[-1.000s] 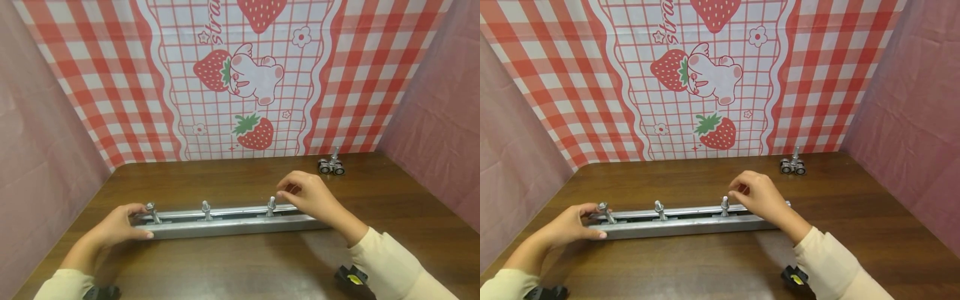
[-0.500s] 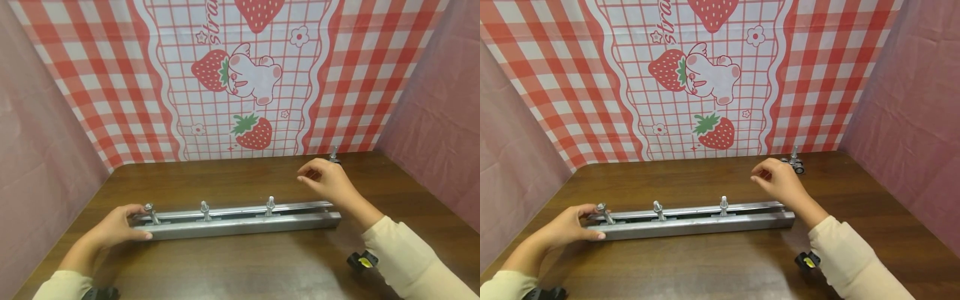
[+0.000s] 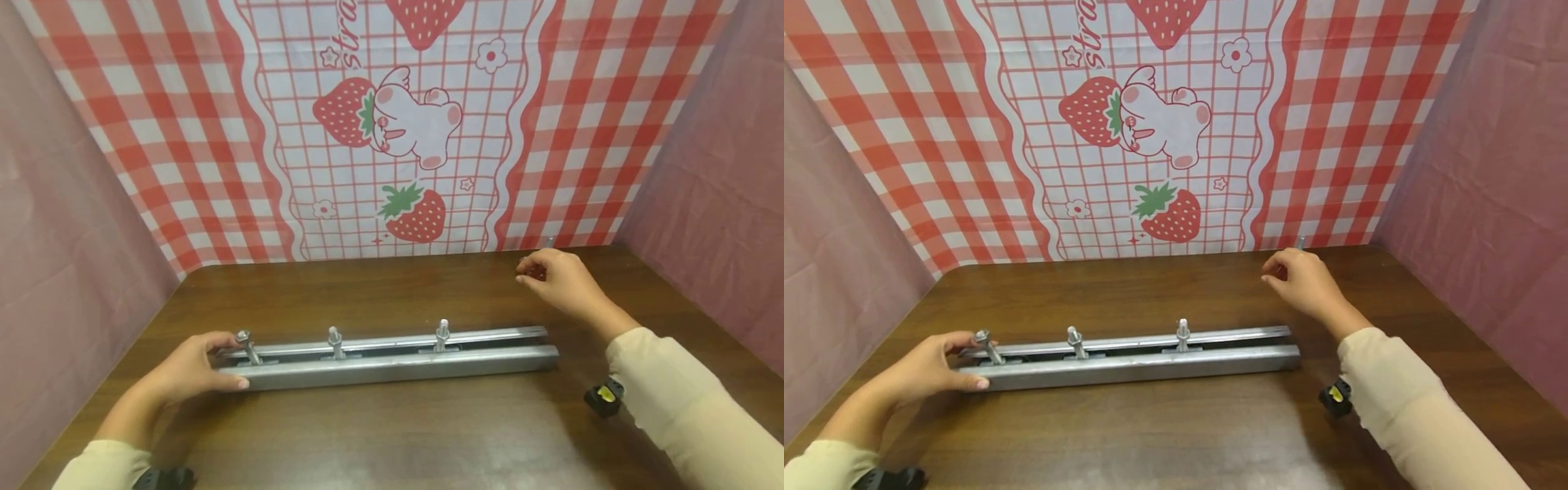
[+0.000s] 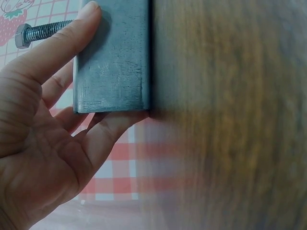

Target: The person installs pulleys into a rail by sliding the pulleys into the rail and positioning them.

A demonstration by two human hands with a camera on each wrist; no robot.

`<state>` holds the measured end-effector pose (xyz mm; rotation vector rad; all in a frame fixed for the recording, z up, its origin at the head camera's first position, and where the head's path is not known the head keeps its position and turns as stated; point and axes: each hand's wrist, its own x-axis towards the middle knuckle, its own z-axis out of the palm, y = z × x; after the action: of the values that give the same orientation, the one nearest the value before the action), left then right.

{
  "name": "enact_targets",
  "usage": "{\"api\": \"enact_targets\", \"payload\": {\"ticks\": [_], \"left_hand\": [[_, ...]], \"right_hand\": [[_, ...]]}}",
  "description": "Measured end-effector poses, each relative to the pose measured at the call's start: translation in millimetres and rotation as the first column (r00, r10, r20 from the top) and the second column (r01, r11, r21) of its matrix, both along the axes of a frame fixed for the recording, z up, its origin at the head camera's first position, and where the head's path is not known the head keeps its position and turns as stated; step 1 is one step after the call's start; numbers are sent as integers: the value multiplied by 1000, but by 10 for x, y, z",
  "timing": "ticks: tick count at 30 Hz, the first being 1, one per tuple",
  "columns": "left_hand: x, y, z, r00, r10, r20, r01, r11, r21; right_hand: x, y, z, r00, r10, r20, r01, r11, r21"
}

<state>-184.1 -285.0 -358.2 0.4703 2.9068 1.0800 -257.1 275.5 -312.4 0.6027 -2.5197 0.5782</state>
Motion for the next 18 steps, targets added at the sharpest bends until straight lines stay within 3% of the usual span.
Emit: {"api": "enact_targets", "payload": {"ticks": [5,10,18], "left_hand": [[-5,-7,0,1000,0,2,0,1000,-1],[-8,5,-14,1000,-3,-9,3,1000,-1],[-1,-8,9,1000,7,18,-7,1000,-3]], "right_hand": [[-125,135,30,995,-84,53,82,996,31],[-231,287,12,988,-155,19,154,987,39],[-400,503,-40,984,-178,-8,178,984,3]]}}
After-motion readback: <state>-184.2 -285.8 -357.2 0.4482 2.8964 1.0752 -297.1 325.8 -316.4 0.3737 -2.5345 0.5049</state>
